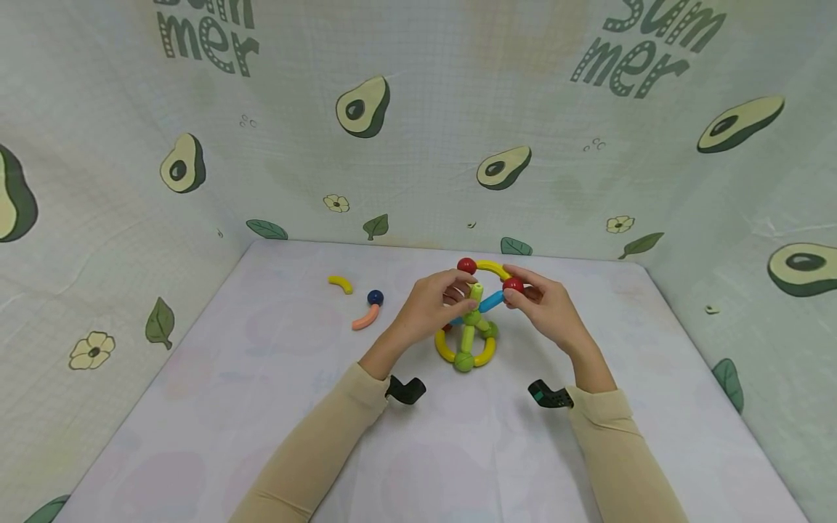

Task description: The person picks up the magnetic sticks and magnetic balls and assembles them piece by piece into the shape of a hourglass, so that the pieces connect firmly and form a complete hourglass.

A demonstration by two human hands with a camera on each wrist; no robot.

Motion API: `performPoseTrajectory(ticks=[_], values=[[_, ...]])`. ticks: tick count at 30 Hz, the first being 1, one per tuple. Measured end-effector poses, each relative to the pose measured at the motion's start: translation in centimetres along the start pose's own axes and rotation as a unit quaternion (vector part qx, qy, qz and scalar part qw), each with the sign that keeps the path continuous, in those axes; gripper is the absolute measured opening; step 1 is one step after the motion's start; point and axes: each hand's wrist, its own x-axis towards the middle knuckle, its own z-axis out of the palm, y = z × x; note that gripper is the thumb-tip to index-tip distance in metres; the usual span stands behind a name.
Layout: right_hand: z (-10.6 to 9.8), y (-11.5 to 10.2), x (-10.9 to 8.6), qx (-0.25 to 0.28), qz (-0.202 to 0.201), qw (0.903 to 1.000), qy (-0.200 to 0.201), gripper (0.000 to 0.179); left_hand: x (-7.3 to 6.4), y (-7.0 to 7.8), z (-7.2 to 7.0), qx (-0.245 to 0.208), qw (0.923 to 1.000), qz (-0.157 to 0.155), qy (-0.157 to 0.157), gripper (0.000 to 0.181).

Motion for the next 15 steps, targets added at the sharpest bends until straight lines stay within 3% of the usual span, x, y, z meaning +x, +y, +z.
performPoseTrajectory(ticks=[6, 15], values=[[-0.2, 0.0, -0.1, -0.001, -0.003, 1.0000, 0.001, 0.056, 0.0, -0.2, -1.5, 0.006, 0.9998, 0.012, 0.017, 0.043], [0.0, -0.1, 0.0, 0.008, -0.002, 1.0000, -0.003, 0.055, -0.2, -1.5, -4.8, 0.018, 0.9977, -0.004, 0.065, 0.043]])
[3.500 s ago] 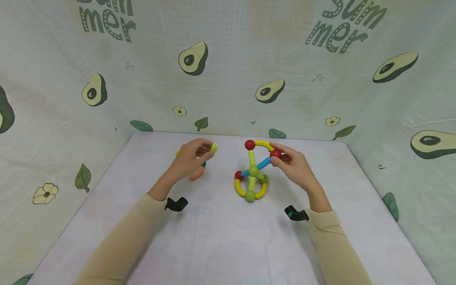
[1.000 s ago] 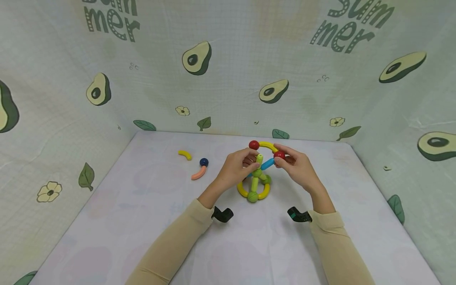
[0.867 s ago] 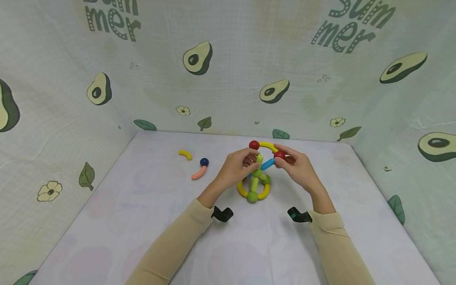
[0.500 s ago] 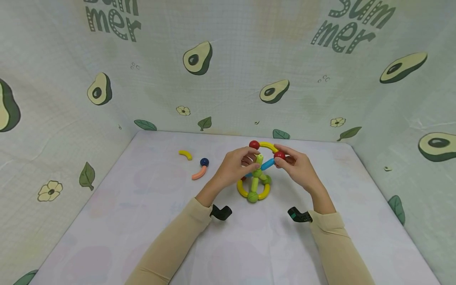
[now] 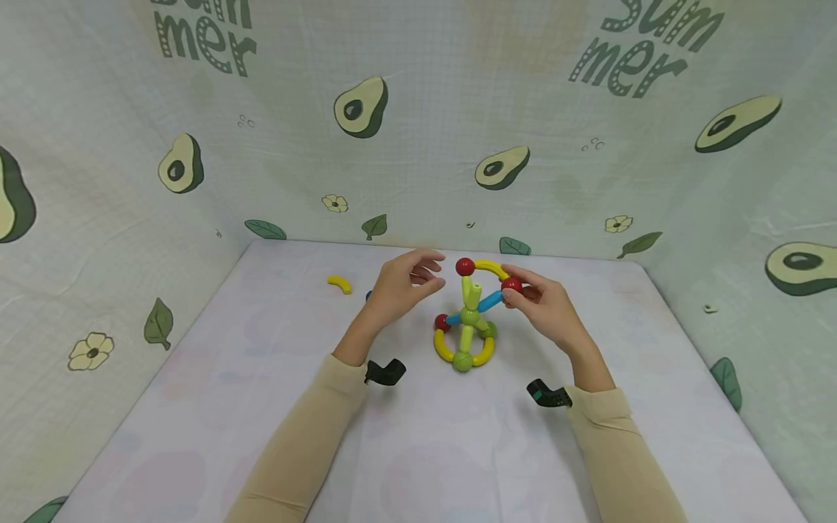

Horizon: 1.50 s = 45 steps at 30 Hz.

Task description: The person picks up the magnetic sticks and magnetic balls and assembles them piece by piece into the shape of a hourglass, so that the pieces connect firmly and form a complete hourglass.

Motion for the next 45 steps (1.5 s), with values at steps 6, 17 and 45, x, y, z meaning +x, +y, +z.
performPoseTrajectory(ticks=[6, 17, 45], values=[[0.3, -0.1, 0.1, 0.011, 0.001, 0.9999, -0.004, 0.054, -0.6, -2.1, -2.4, -0.006, 0.9993, -0.036, 0.013, 0.045], [0.2, 0.0, -0.1, 0.005, 0.005, 1.0000, 0.002, 0.054, -0.8, -7.9, -6.4, 0.077, 0.9904, -0.077, -0.085, 0.041], [-0.1, 0.0, -0.2, 0.005, 0.002, 1.0000, 0.003, 0.054, -2.0, -12.5, -7.4, 0.083, 0.9688, -0.106, -0.208, 0.027]])
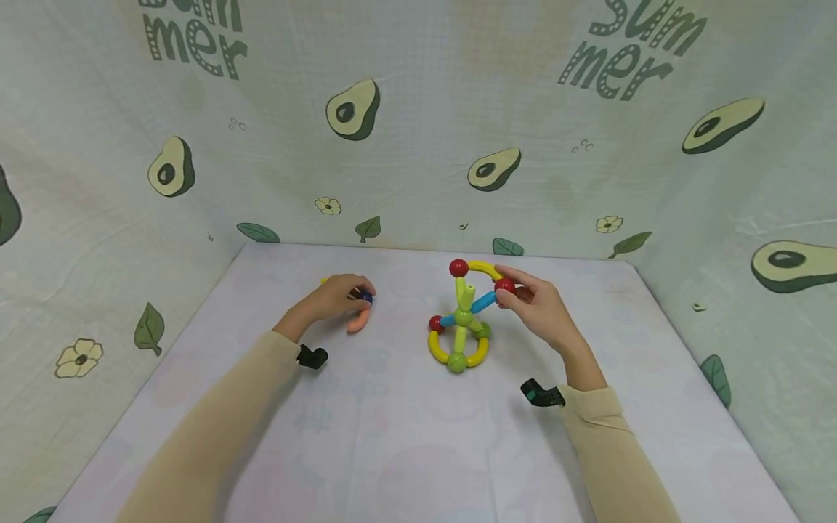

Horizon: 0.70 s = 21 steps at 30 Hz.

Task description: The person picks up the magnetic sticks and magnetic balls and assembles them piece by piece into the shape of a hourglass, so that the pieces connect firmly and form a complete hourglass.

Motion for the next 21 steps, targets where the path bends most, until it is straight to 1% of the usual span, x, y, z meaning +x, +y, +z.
performPoseTrajectory(ticks=[3, 10, 15, 21], values=[[0.04, 0.02, -0.01, -0.001, 0.003, 1.0000, 0.001, 0.054, 0.03, -0.11, 0.08, 0.009, 0.9999, 0.001, 0.008, 0.026], [0.04, 0.00, 0.01, -0.001, 0.001, 1.0000, -0.001, 0.055, -0.29, 0.24, -0.05, 0.029, 0.9991, -0.001, 0.033, 0.028], [0.01, -0.05, -0.02, -0.002, 0.002, 1.0000, 0.001, 0.055, -0.41, 0.09, -0.23, 0.032, 0.9984, 0.003, 0.047, 0.030], [-0.01, -0.18, -0.06, -0.001, 0.003, 1.0000, -0.003, 0.054, -0.59, 0.04, -0.61, 0.027, 0.9975, 0.005, 0.065, 0.028]])
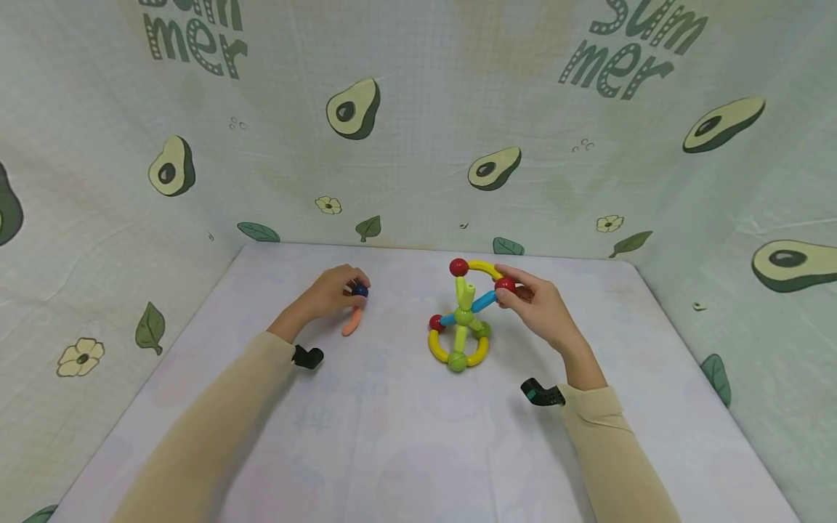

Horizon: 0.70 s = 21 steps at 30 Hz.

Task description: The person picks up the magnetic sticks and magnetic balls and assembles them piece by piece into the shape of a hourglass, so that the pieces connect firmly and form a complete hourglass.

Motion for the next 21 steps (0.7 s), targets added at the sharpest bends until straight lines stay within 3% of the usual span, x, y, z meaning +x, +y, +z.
performPoseTrajectory(ticks=[6, 9, 15, 21], values=[[0.0, 0.0, 0.0, 0.002, -0.001, 1.0000, -0.001, 0.055, 0.3, 0.9, -0.3, -0.009, 0.9992, 0.030, 0.025, 0.032], [0.0, 0.0, 0.0, 0.001, -0.002, 1.0000, -0.001, 0.055, 0.6, 2.2, -0.4, -0.017, 0.9978, 0.056, 0.033, 0.033], [0.0, 0.1, 0.0, 0.002, -0.002, 1.0000, -0.002, 0.055, 1.1, 6.4, 0.1, -0.034, 0.9912, 0.114, 0.057, 0.034], [0.0, 0.0, 0.1, 0.004, -0.001, 1.0000, -0.002, 0.055, 1.7, 11.6, 0.8, -0.096, 0.9803, 0.152, 0.082, 0.036]])
